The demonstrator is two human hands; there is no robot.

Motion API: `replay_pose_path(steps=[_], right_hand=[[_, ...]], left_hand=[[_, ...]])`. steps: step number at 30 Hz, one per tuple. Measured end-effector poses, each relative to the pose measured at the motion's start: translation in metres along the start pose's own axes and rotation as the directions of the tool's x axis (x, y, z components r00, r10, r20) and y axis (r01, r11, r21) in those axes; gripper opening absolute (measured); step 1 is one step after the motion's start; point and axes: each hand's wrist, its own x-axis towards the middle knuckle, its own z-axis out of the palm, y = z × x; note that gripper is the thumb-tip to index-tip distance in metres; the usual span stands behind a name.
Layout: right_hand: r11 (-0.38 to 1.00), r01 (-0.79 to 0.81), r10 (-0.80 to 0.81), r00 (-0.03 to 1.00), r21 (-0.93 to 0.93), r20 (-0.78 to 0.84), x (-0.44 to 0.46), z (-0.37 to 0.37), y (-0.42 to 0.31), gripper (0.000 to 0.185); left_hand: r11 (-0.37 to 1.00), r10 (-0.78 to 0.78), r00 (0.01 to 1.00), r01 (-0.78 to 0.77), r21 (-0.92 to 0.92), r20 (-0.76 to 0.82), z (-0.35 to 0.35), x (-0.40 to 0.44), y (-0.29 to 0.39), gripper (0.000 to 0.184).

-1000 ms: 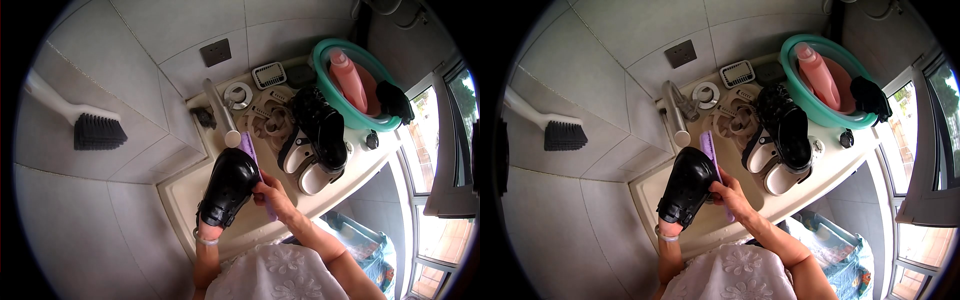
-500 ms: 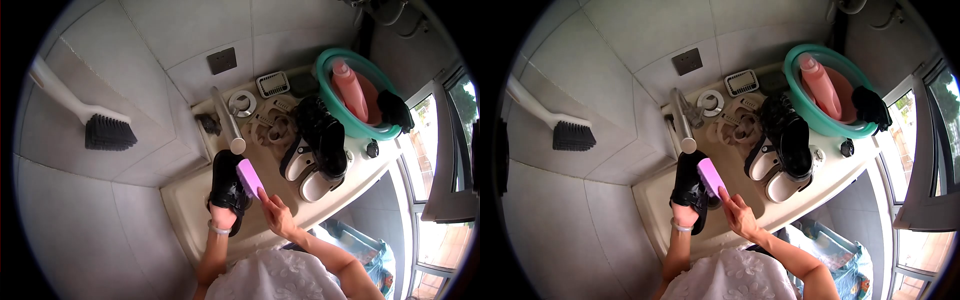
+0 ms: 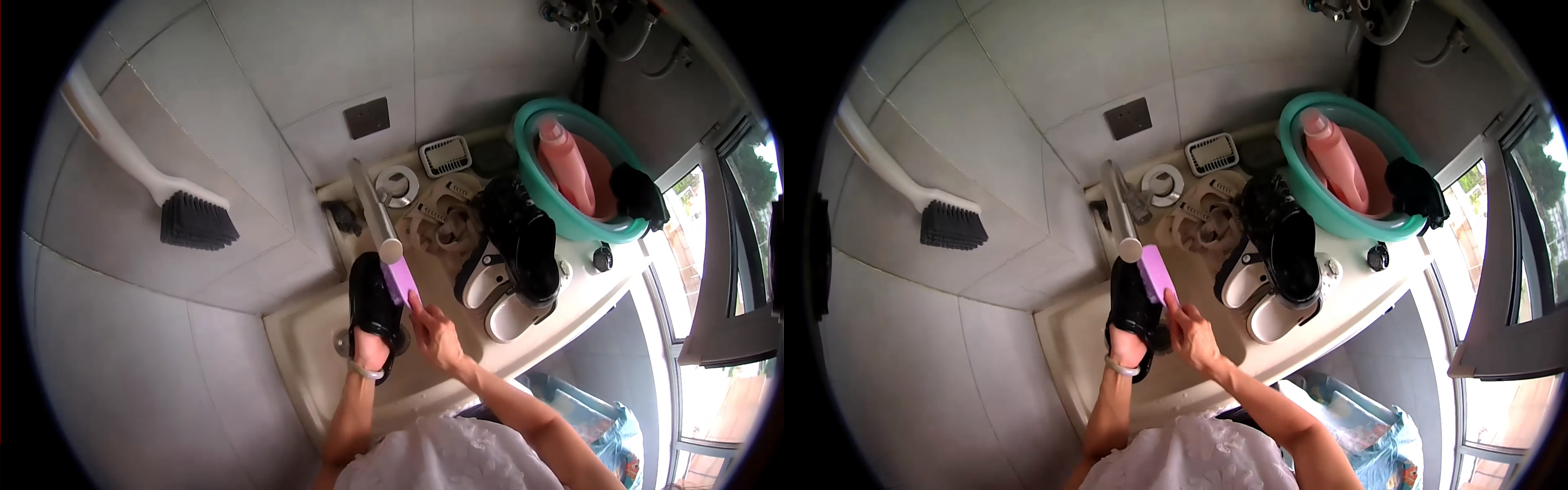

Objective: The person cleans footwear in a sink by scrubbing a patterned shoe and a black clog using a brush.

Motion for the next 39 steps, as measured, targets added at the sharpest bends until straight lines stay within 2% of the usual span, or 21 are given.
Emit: replay_pose_path(steps=[4,5,6,7,9,10,13,15,16,18,19,20,22,24,25,27,28,31,35,37,39], right_hand=[[0.993,0.122,-0.122,0.993,0.007,-0.002,-0.024,0.01,-0.001,0.053],[0.996,0.092,-0.092,0.996,0.0,-0.013,-0.015,0.01,0.004,0.052],[0.999,0.054,-0.054,0.998,-0.005,-0.02,-0.006,0.01,0.008,0.051],[0.999,0.032,-0.035,0.996,-0.034,-0.082,0.011,0.01,0.013,0.051],[0.999,-0.032,0.032,0.996,0.0,-0.083,0.017,0.006,0.009,0.049],[1.0,-0.002,0.002,0.997,0.002,-0.076,0.006,0.006,0.006,0.049],[0.997,0.068,-0.067,0.995,0.019,-0.069,-0.012,0.007,0.0,0.049],[0.995,0.095,-0.093,0.99,0.017,-0.107,-0.001,0.007,0.003,0.047],[0.999,-0.001,0.004,0.997,0.032,-0.078,0.014,-0.001,-0.003,0.045],[0.998,-0.019,0.021,0.999,0.06,-0.035,0.013,-0.011,-0.009,0.045],[0.997,-0.028,0.029,0.999,0.074,-0.014,0.012,-0.016,-0.013,0.046],[0.995,0.072,-0.069,0.997,0.075,-0.04,-0.003,-0.014,-0.011,0.047],[0.996,0.067,-0.067,0.998,0.058,-0.004,-0.012,-0.013,-0.014,0.048],[0.998,0.02,-0.021,1.0,0.061,0.013,0.004,-0.017,-0.012,0.047],[0.995,-0.039,0.036,0.999,0.087,0.038,0.015,-0.024,-0.016,0.045],[0.992,-0.104,0.1,0.994,0.078,0.043,0.032,-0.032,-0.01,0.042],[0.987,-0.149,0.144,0.987,0.055,0.076,0.031,-0.036,-0.009,0.041],[0.97,-0.243,0.236,0.942,-0.001,0.24,0.016,-0.036,0.006,0.04],[0.974,-0.224,0.228,0.936,-0.045,0.268,-0.014,-0.013,0.041,0.037],[0.933,-0.236,0.315,0.902,-0.273,0.295,-0.019,-0.01,0.048,0.035],[0.937,-0.188,0.284,0.901,-0.295,0.328,-0.02,-0.012,0.056,0.036]], left_hand=[[0.982,0.087,0.994,-0.073,0.172,-0.072,0.003,0.006,0.002,0.043],[0.982,0.116,0.991,-0.103,0.16,-0.072,-0.009,0.008,-0.012,0.043],[1.0,0.012,0.996,-0.012,0.006,-0.083,0.015,-0.002,-0.005,0.043],[1.0,0.026,0.999,-0.026,0.004,-0.023,0.012,-0.002,-0.013,0.042],[1.0,0.006,1.0,-0.005,-0.03,0.027,0.003,-0.004,-0.011,0.041],[0.999,-0.004,0.999,0.006,-0.046,0.051,0.001,-0.005,-0.008,0.041],[0.982,0.072,0.997,-0.068,0.175,-0.019,0.003,-0.004,0.009,0.043],[0.991,0.071,0.997,-0.072,0.115,0.014,0.015,-0.009,0.007,0.044],[0.997,0.059,0.997,-0.061,0.057,0.043,0.018,-0.014,0.005,0.044],[0.998,0.022,0.998,-0.026,0.059,0.066,0.006,-0.019,0.011,0.045],[0.994,0.033,0.997,-0.04,0.101,0.076,-0.001,-0.02,0.019,0.046],[0.988,0.047,0.995,-0.059,0.14,0.087,-0.005,-0.018,0.025,0.047],[0.978,0.057,0.998,-0.063,0.2,0.033,-0.003,-0.019,0.025,0.048],[1.0,-0.009,0.996,0.011,-0.021,0.093,-0.004,-0.024,0.018,0.047],[0.998,-0.025,0.987,0.032,-0.044,0.157,-0.005,-0.026,0.018,0.049],[0.991,-0.046,0.988,0.064,-0.117,0.147,-0.013,-0.031,0.02,0.049],[0.978,-0.052,0.989,0.078,-0.192,0.136,-0.015,-0.034,0.022,0.049],[0.978,-0.074,0.979,0.108,-0.177,0.19,0.002,-0.05,0.039,0.049],[0.974,-0.095,0.965,0.141,-0.179,0.244,0.008,-0.058,0.049,0.049],[0.988,-0.103,0.96,0.129,-0.084,0.262,0.009,-0.059,0.052,0.05],[0.979,-0.122,0.962,0.158,-0.131,0.246,0.014,-0.064,0.054,0.05]])
